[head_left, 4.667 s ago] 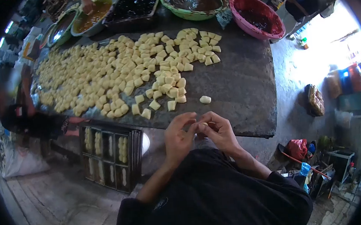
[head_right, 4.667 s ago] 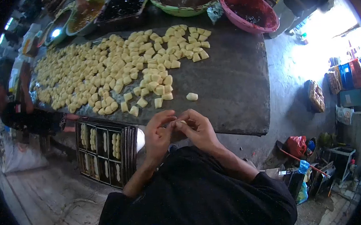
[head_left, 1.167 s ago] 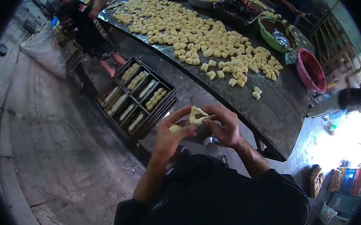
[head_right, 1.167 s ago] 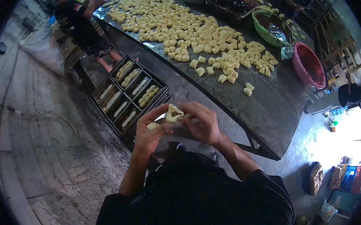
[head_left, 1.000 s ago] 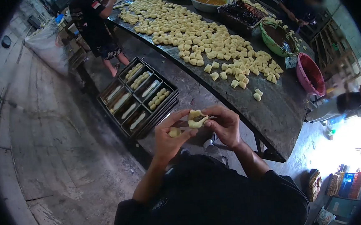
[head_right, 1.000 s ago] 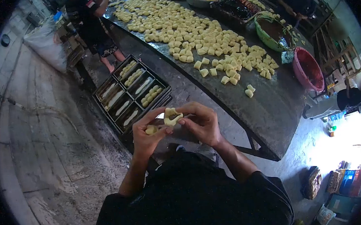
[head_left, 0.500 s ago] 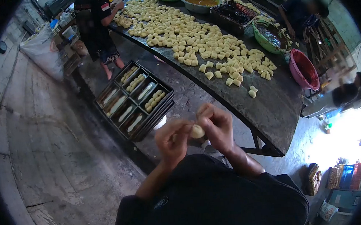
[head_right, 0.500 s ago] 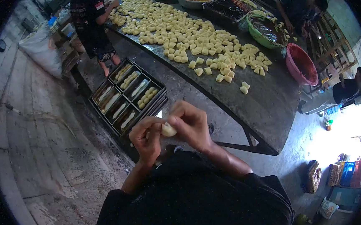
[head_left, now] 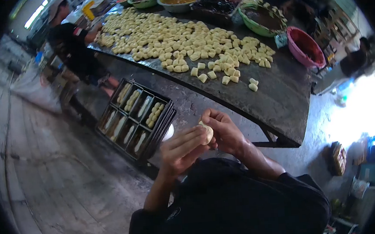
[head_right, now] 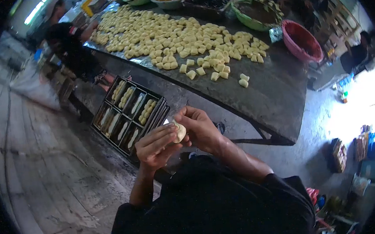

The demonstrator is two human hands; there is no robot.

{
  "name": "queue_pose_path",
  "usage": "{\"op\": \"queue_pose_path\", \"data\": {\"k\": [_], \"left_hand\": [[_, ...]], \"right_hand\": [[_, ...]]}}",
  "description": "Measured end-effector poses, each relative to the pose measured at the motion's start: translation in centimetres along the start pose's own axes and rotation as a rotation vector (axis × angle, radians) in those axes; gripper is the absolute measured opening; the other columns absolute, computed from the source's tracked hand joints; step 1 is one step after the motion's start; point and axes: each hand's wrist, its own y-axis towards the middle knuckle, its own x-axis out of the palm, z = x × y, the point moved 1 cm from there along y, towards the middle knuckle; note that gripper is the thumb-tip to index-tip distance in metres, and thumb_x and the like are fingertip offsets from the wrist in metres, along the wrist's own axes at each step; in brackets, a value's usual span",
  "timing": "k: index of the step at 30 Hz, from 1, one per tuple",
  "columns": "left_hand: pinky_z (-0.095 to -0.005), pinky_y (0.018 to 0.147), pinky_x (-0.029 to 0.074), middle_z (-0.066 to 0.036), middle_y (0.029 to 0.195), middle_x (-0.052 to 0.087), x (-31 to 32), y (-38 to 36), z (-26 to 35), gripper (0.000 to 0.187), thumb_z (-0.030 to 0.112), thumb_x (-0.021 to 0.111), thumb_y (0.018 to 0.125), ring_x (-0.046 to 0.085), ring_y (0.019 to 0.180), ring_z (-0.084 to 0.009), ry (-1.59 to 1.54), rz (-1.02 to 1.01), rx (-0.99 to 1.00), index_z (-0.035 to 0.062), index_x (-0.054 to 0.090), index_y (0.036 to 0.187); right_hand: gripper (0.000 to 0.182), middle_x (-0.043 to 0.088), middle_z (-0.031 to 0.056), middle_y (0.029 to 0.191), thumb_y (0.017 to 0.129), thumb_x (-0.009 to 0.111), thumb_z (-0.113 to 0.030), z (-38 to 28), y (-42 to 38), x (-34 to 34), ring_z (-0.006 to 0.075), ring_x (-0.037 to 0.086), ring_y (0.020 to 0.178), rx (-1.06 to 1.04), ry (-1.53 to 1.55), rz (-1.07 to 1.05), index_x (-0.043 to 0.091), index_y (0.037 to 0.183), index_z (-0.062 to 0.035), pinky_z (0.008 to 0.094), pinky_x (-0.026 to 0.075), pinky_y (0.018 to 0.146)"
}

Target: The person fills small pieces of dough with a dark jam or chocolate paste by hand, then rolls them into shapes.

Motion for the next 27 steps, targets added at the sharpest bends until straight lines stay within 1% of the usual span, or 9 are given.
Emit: {"op": "queue_pose_path", "data": {"k": [4, 8, 10, 11, 14, 16, 20, 24, 27], "left_hand": [[-0.0309, 0.075, 0.057, -0.010, 0.097, 0.072, 1.2, 1.9, -1.8, 0.020, 0.001, 0.075, 0.081, 0.070, 0.087, -0.0248, 0.075, -0.010, 0.021, 0.0032, 0.074, 0.101], [-0.0256, 0.070, 0.052, -0.008, 0.088, 0.070, 4.4, 3.8, -3.2, 0.021, 0.001, 0.076, 0.078, 0.066, 0.081, -0.0183, -0.215, 0.217, -0.302, 0.0027, 0.074, 0.099], [-0.0239, 0.069, 0.050, -0.006, 0.083, 0.069, 6.8, 6.8, -3.4, 0.023, 0.000, 0.076, 0.078, 0.064, 0.080, -0.0158, -0.323, 0.313, -0.486, 0.0022, 0.074, 0.101], [-0.0245, 0.070, 0.051, -0.009, 0.092, 0.070, 6.9, 7.3, -5.0, 0.025, -0.002, 0.073, 0.080, 0.065, 0.082, -0.0164, -0.257, 0.089, -0.432, 0.0011, 0.072, 0.105], [-0.0267, 0.073, 0.053, -0.013, 0.105, 0.069, 11.4, 7.4, -10.0, 0.026, -0.001, 0.072, 0.083, 0.067, 0.086, -0.0170, -0.448, -0.167, -0.728, 0.0006, 0.070, 0.109], [-0.0231, 0.065, 0.052, -0.011, 0.106, 0.068, 14.8, 9.1, -11.0, 0.022, 0.001, 0.070, 0.088, 0.067, 0.087, -0.0139, -0.498, -0.079, -0.684, -0.0006, 0.069, 0.110], [-0.0284, 0.074, 0.054, -0.011, 0.091, 0.073, 21.0, 12.9, -13.0, 0.021, 0.002, 0.069, 0.089, 0.070, 0.084, -0.0164, -0.332, -0.151, -0.614, 0.0003, 0.070, 0.110], [-0.0259, 0.071, 0.054, -0.011, 0.106, 0.071, 25.5, 12.5, -17.7, 0.026, -0.001, 0.065, 0.092, 0.069, 0.092, -0.0155, -0.418, -0.709, -0.732, 0.0001, 0.066, 0.118], [-0.0251, 0.075, 0.054, -0.012, 0.113, 0.070, 28.4, 13.4, -19.2, 0.032, -0.002, 0.064, 0.092, 0.067, 0.096, -0.0148, -0.423, -0.808, -0.644, 0.0000, 0.063, 0.124]], "right_hand": [[0.019, 0.063, 0.0032, 0.078, 0.095, 0.068, -0.019, -1.4, -0.8, 1.4, 0.0102, 0.065, 0.063, -0.294, -0.497, 0.323, 0.060, 0.097, -0.0020, 0.0207, 0.052, 0.048], [0.020, 0.060, 0.0083, 0.101, 0.086, 0.077, -0.012, -5.4, -1.8, 1.0, 0.0120, 0.065, 0.081, -0.718, -1.118, 0.111, 0.068, 0.097, 0.0024, 0.0248, 0.056, 0.061], [0.020, 0.057, 0.0091, 0.103, 0.084, 0.077, -0.008, -7.4, -2.2, -0.2, 0.0132, 0.065, 0.085, -0.636, -1.077, 0.137, 0.072, 0.101, 0.0000, 0.0261, 0.057, 0.065], [0.019, 0.057, 0.0091, 0.103, 0.085, 0.077, -0.008, -8.2, -2.1, -1.1, 0.0136, 0.065, 0.085, -0.647, -1.118, 0.178, 0.072, 0.101, 0.0001, 0.0263, 0.057, 0.065], [0.016, 0.056, 0.0091, 0.105, 0.089, 0.073, -0.007, -11.5, -2.1, -5.6, 0.0137, 0.064, 0.090, -0.603, -0.919, 0.355, 0.068, 0.101, 0.0015, 0.0266, 0.057, 0.069], [0.015, 0.056, 0.0087, 0.104, 0.090, 0.071, -0.006, -12.1, -2.0, -7.5, 0.0138, 0.063, 0.093, -0.476, -0.463, 0.543, 0.066, 0.102, 0.0022, 0.0270, 0.056, 0.073], [0.023, 0.054, 0.0070, 0.105, 0.095, 0.064, -0.005, -14.7, -3.4, -14.3, 0.0156, 0.062, 0.095, -0.394, -0.792, 0.560, 0.055, 0.115, -0.0007, 0.0289, 0.053, 0.082], [0.022, 0.057, 0.0079, 0.104, 0.094, 0.060, -0.001, -16.3, -5.2, -20.0, 0.0162, 0.063, 0.096, -0.356, -0.770, 0.681, 0.055, 0.115, -0.0010, 0.0299, 0.053, 0.081], [0.019, 0.062, 0.0098, 0.102, 0.093, 0.060, -0.002, -17.5, -6.1, -22.5, 0.0176, 0.064, 0.095, -0.241, -0.639, 0.744, 0.059, 0.112, -0.0008, 0.0326, 0.052, 0.081]]}}
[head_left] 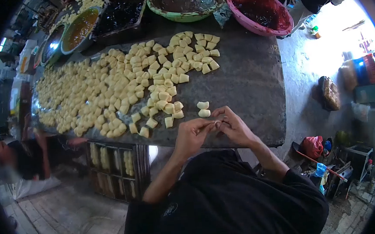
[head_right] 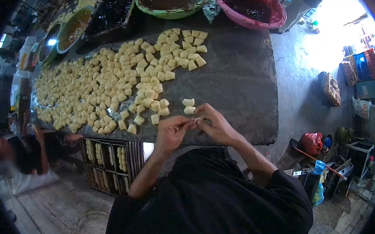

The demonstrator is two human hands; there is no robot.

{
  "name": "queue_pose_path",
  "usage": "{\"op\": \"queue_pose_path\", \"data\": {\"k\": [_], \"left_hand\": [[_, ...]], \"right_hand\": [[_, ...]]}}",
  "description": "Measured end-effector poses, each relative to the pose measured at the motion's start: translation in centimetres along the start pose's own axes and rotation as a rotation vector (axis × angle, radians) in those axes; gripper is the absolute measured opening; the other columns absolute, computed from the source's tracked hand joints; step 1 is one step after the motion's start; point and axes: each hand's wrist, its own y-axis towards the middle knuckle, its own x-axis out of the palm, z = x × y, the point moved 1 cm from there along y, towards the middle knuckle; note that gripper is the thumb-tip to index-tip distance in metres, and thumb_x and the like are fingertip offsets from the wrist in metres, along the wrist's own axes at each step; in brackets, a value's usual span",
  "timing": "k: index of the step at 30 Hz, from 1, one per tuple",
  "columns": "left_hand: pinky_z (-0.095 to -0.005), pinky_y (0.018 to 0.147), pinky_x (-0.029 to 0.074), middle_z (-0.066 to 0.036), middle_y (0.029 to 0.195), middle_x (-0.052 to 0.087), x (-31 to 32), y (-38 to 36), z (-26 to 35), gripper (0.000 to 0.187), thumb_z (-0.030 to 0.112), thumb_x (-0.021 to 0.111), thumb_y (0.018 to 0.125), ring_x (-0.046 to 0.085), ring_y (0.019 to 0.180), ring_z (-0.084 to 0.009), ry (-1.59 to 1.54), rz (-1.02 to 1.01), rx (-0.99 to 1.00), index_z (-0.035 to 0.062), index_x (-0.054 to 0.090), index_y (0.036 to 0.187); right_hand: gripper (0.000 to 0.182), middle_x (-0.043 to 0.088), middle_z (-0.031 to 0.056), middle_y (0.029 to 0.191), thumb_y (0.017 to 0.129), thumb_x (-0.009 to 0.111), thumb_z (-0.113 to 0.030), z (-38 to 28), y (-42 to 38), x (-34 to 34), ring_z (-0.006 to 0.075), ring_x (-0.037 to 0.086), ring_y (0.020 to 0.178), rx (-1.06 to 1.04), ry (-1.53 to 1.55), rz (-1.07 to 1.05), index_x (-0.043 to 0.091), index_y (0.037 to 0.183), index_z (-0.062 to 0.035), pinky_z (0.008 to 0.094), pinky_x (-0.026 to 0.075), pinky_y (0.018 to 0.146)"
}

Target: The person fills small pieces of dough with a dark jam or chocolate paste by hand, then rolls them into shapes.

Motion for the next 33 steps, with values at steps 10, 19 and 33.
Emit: {"op": "queue_pose_path", "data": {"k": [10, 19, 33], "left_hand": [[-0.0372, 0.106, 0.045, -0.011, 0.151, 0.042, -2.1, 3.7, -2.4, 0.044, -0.004, 0.041, 0.101, 0.047, 0.135, -0.0233, -0.495, 0.336, 0.058, 0.0065, 0.046, 0.143], [-0.0453, 0.117, 0.024, -0.017, 0.161, 0.020, -3.0, 0.4, 1.3, 0.074, 0.055, 0.037, 0.099, 0.026, 0.147, -0.0307, -0.495, 0.198, 0.116, 0.0118, 0.021, 0.157], [-0.0561, 0.117, 0.014, -0.020, 0.148, 0.043, -6.6, -3.4, 1.8, 0.107, 0.088, 0.008, 0.083, 0.038, 0.139, -0.0356, -0.362, 0.355, 0.320, 0.0089, 0.029, 0.152]], "right_hand": [[0.032, 0.065, 0.0070, 0.114, 0.083, 0.068, -0.002, 4.8, 6.0, -6.4, 0.0175, 0.063, 0.101, -0.191, -0.495, 0.055, 0.063, 0.114, -0.0037, 0.0336, 0.050, 0.086], [0.034, 0.065, 0.0084, 0.106, 0.091, 0.070, -0.007, -0.2, 1.9, 6.9, 0.0172, 0.064, 0.099, -0.043, 0.110, 0.064, 0.059, 0.123, 0.0007, 0.0308, 0.054, 0.087], [0.023, 0.067, 0.0061, 0.105, 0.093, 0.069, -0.016, -1.4, -0.1, 13.6, 0.0100, 0.061, 0.098, -0.080, 0.114, -0.022, 0.064, 0.107, 0.0021, 0.0281, 0.050, 0.089]]}}
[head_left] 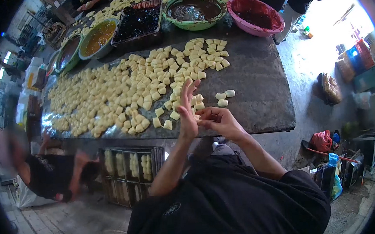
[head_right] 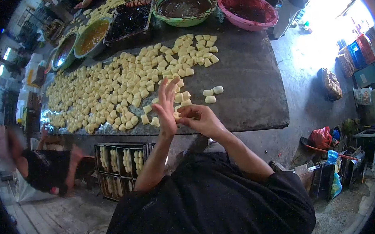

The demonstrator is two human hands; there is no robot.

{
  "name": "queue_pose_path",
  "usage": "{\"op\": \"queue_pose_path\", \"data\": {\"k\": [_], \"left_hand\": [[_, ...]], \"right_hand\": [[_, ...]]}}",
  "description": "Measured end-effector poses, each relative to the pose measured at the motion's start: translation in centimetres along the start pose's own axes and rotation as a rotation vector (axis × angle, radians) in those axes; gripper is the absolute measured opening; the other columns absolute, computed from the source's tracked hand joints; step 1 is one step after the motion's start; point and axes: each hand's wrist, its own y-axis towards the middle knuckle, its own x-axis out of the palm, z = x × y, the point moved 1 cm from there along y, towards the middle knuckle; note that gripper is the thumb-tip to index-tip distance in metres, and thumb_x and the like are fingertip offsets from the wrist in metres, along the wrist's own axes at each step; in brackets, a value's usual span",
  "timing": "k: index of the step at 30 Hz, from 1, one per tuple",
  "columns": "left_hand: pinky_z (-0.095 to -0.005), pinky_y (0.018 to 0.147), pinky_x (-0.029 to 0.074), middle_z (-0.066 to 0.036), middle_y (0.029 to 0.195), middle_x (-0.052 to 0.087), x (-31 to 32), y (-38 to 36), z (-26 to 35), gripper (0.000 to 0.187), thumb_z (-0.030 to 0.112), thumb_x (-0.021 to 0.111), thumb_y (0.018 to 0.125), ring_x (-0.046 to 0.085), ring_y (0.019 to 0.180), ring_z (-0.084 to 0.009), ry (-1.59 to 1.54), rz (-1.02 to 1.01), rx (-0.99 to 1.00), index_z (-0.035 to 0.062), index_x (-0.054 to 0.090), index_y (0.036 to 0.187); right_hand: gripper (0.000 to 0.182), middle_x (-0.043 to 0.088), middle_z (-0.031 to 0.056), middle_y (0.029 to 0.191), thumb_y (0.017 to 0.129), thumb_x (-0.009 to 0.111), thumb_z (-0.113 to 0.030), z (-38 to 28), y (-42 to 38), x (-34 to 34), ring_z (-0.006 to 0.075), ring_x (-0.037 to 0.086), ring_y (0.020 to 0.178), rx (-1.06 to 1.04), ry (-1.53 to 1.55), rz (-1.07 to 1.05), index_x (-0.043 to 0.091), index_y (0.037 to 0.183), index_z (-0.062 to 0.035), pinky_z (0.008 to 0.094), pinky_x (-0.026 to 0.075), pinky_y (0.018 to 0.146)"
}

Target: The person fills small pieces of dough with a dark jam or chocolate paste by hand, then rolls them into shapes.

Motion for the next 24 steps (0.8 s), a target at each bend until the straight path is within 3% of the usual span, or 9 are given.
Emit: {"op": "queue_pose_path", "data": {"k": [1, 5, 7, 11, 12, 15, 19, 21, 24], "left_hand": [[-0.0573, 0.118, 0.009, -0.020, 0.150, 0.040, 0.1, 0.3, 0.2, 0.108, 0.089, 0.007, 0.082, 0.034, 0.141, -0.0355, -0.094, 0.018, -0.055, 0.0101, 0.024, 0.153], [-0.0582, 0.117, 0.015, -0.020, 0.149, 0.042, 0.3, 1.5, -0.2, 0.105, 0.088, 0.008, 0.084, 0.036, 0.140, -0.0350, -0.267, 0.110, -0.247, 0.0099, 0.028, 0.152], [-0.0582, 0.116, 0.018, -0.020, 0.148, 0.043, 0.4, 1.9, -0.2, 0.104, 0.087, 0.009, 0.085, 0.037, 0.139, -0.0342, -0.384, 0.146, -0.312, 0.0092, 0.030, 0.151], [-0.0531, 0.112, 0.029, -0.018, 0.140, 0.052, 0.6, 2.1, -0.2, 0.102, 0.085, 0.015, 0.087, 0.048, 0.131, -0.0331, 0.067, 0.062, 0.112, 0.0039, 0.043, 0.143], [-0.0516, 0.108, 0.036, -0.017, 0.121, 0.065, 1.1, 1.7, -0.1, 0.097, 0.081, 0.018, 0.090, 0.057, 0.122, -0.0324, 0.128, 0.019, 0.166, 0.0017, 0.056, 0.132], [-0.0488, 0.103, 0.041, -0.013, 0.104, 0.071, 2.1, 1.7, 1.1, 0.082, 0.076, 0.038, 0.088, 0.065, 0.111, -0.0276, 0.577, -0.124, 0.624, 0.0024, 0.070, 0.107], [-0.0472, 0.093, 0.050, -0.011, 0.092, 0.074, 3.7, 3.4, 2.1, 0.060, 0.060, 0.063, 0.086, 0.071, 0.096, -0.0278, 0.424, -0.230, 0.710, 0.0040, 0.072, 0.103], [-0.0456, 0.087, 0.054, -0.010, 0.087, 0.075, 4.7, 4.8, 4.3, 0.047, 0.043, 0.079, 0.077, 0.072, 0.096, -0.0265, 0.315, -0.341, 0.638, 0.0053, 0.072, 0.103], [-0.0448, 0.090, 0.054, -0.011, 0.091, 0.075, 6.5, 5.4, 4.5, 0.039, 0.035, 0.081, 0.076, 0.072, 0.099, -0.0282, 0.093, -0.466, 0.616, 0.0050, 0.072, 0.100]], "right_hand": [[0.021, 0.068, 0.0055, 0.102, 0.092, 0.071, -0.015, -0.4, -0.1, 0.0, 0.0096, 0.061, 0.096, -0.020, -0.018, -0.014, 0.064, 0.103, 0.0019, 0.0279, 0.050, 0.088], [0.019, 0.069, 0.0068, 0.098, 0.088, 0.075, -0.011, -0.7, 0.0, -0.7, 0.0104, 0.063, 0.091, -0.093, -0.204, -0.015, 0.062, 0.095, 0.0010, 0.0276, 0.052, 0.083], [0.020, 0.070, 0.0081, 0.100, 0.087, 0.075, -0.009, -0.3, 0.6, -1.0, 0.0120, 0.065, 0.090, -0.088, -0.123, 0.128, 0.061, 0.096, 0.0011, 0.0279, 0.053, 0.080], [0.026, 0.071, 0.0102, 0.101, 0.089, 0.074, -0.009, -2.2, 0.8, -1.6, 0.0159, 0.068, 0.092, -0.062, 0.141, 0.212, 0.060, 0.108, 0.0029, 0.0292, 0.055, 0.077], [0.028, 0.071, 0.0103, 0.101, 0.090, 0.073, -0.009, -2.3, 0.9, -1.8, 0.0165, 0.068, 0.092, -0.035, 0.162, 0.197, 0.060, 0.111, 0.0030, 0.0295, 0.055, 0.077], [0.025, 0.068, 0.0052, 0.096, 0.093, 0.070, -0.013, -1.2, 0.2, -1.9, 0.0115, 0.065, 0.092, -0.179, 0.114, 0.137, 0.062, 0.113, 0.0017, 0.0278, 0.053, 0.080], [0.022, 0.067, 0.0048, 0.092, 0.094, 0.069, -0.016, -4.1, -1.3, -3.1, 0.0099, 0.064, 0.087, -0.162, 0.253, 0.092, 0.065, 0.105, 0.0023, 0.0259, 0.054, 0.073], [0.022, 0.066, 0.0046, 0.087, 0.094, 0.069, -0.018, -4.7, -2.0, -4.8, 0.0109, 0.064, 0.083, -0.070, 0.521, -0.164, 0.065, 0.102, 0.0023, 0.0261, 0.054, 0.066], [0.036, 0.062, 0.0081, 0.090, 0.094, 0.068, -0.032, -4.6, -2.7, -6.3, 0.0161, 0.064, 0.085, -0.064, 0.832, -0.357, 0.064, 0.103, 0.0027, 0.0268, 0.054, 0.055]]}}
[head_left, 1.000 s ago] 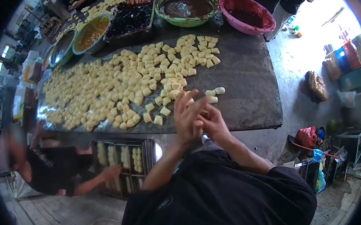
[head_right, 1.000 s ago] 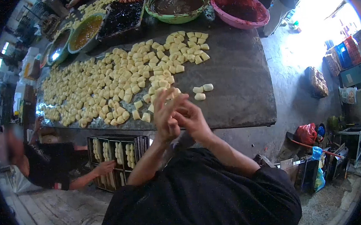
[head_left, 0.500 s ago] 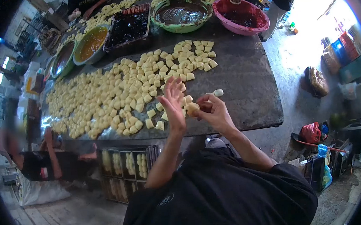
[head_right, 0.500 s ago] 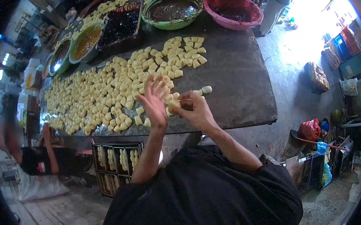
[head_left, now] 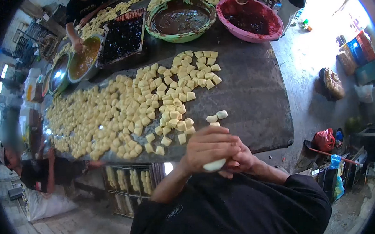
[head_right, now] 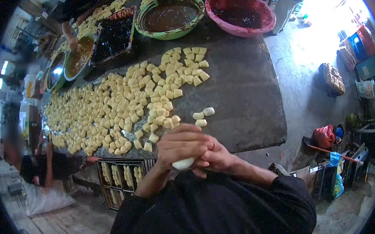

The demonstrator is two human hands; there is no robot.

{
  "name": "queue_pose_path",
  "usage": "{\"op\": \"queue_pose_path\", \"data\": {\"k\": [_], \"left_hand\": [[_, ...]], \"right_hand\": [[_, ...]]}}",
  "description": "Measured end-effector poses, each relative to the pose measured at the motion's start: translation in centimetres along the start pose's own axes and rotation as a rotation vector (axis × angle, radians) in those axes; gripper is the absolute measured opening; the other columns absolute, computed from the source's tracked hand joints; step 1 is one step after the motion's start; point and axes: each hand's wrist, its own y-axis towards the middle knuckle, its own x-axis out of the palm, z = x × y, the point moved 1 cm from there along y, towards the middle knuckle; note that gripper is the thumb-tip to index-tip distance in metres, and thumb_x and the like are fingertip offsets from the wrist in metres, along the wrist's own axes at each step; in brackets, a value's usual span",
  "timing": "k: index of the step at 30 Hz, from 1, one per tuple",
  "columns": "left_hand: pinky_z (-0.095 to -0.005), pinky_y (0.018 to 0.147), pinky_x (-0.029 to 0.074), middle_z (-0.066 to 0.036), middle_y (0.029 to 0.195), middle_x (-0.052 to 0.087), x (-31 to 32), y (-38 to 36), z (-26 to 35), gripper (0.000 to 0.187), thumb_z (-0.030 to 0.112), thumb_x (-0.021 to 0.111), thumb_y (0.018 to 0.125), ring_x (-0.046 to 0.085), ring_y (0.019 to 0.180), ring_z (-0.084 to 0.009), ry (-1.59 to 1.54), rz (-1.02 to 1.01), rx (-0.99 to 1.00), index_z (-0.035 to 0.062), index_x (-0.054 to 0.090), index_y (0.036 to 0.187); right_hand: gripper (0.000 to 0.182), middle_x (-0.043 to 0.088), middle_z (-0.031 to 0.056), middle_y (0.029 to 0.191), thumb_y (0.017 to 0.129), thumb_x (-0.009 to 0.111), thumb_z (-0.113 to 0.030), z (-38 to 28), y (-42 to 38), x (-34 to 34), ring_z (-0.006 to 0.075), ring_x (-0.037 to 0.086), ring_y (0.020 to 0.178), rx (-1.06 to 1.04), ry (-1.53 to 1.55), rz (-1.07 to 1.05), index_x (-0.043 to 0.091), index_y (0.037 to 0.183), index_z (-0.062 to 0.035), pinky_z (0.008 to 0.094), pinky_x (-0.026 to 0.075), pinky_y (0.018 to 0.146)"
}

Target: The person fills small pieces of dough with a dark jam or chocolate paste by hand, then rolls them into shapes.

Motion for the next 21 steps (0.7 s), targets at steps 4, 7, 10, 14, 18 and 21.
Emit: {"op": "queue_pose_path", "data": {"k": [4, 7, 10, 14, 18, 21], "left_hand": [[-0.0454, 0.096, 0.051, -0.017, 0.113, 0.070, -0.2, 1.7, -3.4, 0.042, 0.027, 0.081, 0.080, 0.065, 0.114, -0.0337, -0.038, -0.038, 0.035, 0.0041, 0.068, 0.113], [-0.0454, 0.104, 0.043, -0.021, 0.145, 0.045, -0.2, 0.4, -7.7, 0.063, 0.035, 0.075, 0.086, 0.046, 0.133, -0.0362, -0.322, 0.289, -0.538, 0.0061, 0.053, 0.137], [-0.0428, 0.103, 0.043, -0.018, 0.142, 0.046, -2.4, -2.1, -14.8, 0.061, 0.037, 0.071, 0.090, 0.047, 0.128, -0.0347, 0.524, 0.076, -0.630, 0.0102, 0.050, 0.141], [-0.0434, 0.090, 0.048, -0.007, 0.118, 0.062, -2.9, -7.7, -19.7, 0.024, 0.017, 0.067, 0.089, 0.058, 0.109, -0.0269, 1.037, -0.195, -0.726, 0.0073, 0.068, 0.111], [-0.0369, 0.077, 0.053, -0.005, 0.094, 0.068, -3.4, -6.2, -18.0, 0.012, 0.011, 0.062, 0.093, 0.065, 0.086, -0.0228, 0.882, 0.131, -0.580, 0.0060, 0.070, 0.099], [-0.0398, 0.079, 0.054, -0.005, 0.106, 0.069, -3.6, -5.6, -14.9, 0.019, 0.020, 0.060, 0.099, 0.067, 0.091, -0.0240, 0.370, 0.636, -0.863, 0.0065, 0.069, 0.108]], "right_hand": [[0.052, 0.060, 0.0154, 0.109, 0.089, 0.071, -0.042, -2.0, 2.1, -1.3, 0.0214, 0.063, 0.098, -0.138, -0.028, -0.149, 0.064, 0.111, 0.0049, 0.0307, 0.055, 0.063], [0.048, 0.069, 0.0126, 0.102, 0.088, 0.074, -0.034, -8.0, 7.1, -4.7, 0.0182, 0.065, 0.091, -0.008, -0.514, -0.114, 0.067, 0.114, 0.0051, 0.0318, 0.055, 0.074], [0.027, 0.072, 0.0056, 0.092, 0.087, 0.073, -0.013, -15.5, 17.9, -8.0, 0.0110, 0.065, 0.080, -0.214, -0.905, 0.293, 0.071, 0.109, 0.0017, 0.0280, 0.054, 0.074], [0.032, 0.075, 0.0140, 0.093, 0.082, 0.074, -0.025, -23.5, 34.6, -18.3, 0.0220, 0.071, 0.084, -0.289, -1.864, 0.193, 0.074, 0.105, -0.0034, 0.0368, 0.054, 0.077], [0.027, 0.072, 0.0222, 0.097, 0.083, 0.063, -0.018, -23.0, 43.4, -22.5, 0.0365, 0.071, 0.090, 0.037, -2.354, 0.052, 0.075, 0.103, -0.0035, 0.0442, 0.056, 0.079], [0.029, 0.073, 0.0202, 0.098, 0.083, 0.059, -0.011, -21.6, 45.1, -22.1, 0.0336, 0.072, 0.085, 0.264, -2.469, -0.106, 0.075, 0.106, -0.0063, 0.0443, 0.057, 0.074]]}}
